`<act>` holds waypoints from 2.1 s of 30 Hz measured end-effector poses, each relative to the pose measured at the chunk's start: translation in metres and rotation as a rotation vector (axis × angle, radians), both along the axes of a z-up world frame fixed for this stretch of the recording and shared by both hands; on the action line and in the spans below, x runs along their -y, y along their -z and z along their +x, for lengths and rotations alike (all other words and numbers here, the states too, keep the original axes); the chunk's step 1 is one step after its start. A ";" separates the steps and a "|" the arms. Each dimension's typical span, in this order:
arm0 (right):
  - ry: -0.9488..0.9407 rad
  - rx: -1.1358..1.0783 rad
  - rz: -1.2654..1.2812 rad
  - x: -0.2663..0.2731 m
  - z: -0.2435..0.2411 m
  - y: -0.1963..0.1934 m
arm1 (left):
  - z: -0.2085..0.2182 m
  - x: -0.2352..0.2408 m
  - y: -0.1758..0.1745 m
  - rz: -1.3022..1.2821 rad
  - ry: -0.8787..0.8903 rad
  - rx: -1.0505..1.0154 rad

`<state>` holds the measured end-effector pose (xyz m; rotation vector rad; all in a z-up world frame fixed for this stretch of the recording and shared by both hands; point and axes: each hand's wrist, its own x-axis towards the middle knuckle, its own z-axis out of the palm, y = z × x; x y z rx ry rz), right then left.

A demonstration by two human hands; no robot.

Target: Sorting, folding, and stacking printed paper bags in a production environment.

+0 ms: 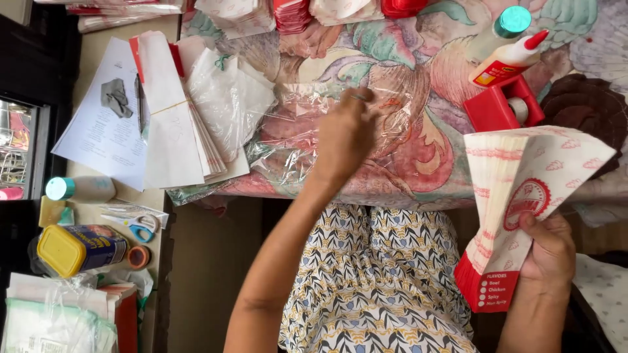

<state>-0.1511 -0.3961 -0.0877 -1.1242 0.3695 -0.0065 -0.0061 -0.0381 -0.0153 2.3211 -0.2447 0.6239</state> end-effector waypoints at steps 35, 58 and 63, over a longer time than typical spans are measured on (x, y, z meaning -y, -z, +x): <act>-0.216 0.168 -0.129 -0.050 0.040 0.004 | -0.066 -0.086 -0.069 -0.672 -0.267 -0.365; -0.415 0.207 0.014 -0.183 0.061 -0.074 | -0.074 -0.004 0.007 -1.502 0.147 -0.298; -0.298 0.290 -0.037 -0.185 0.062 -0.075 | -0.068 0.000 0.010 -1.655 0.271 -0.325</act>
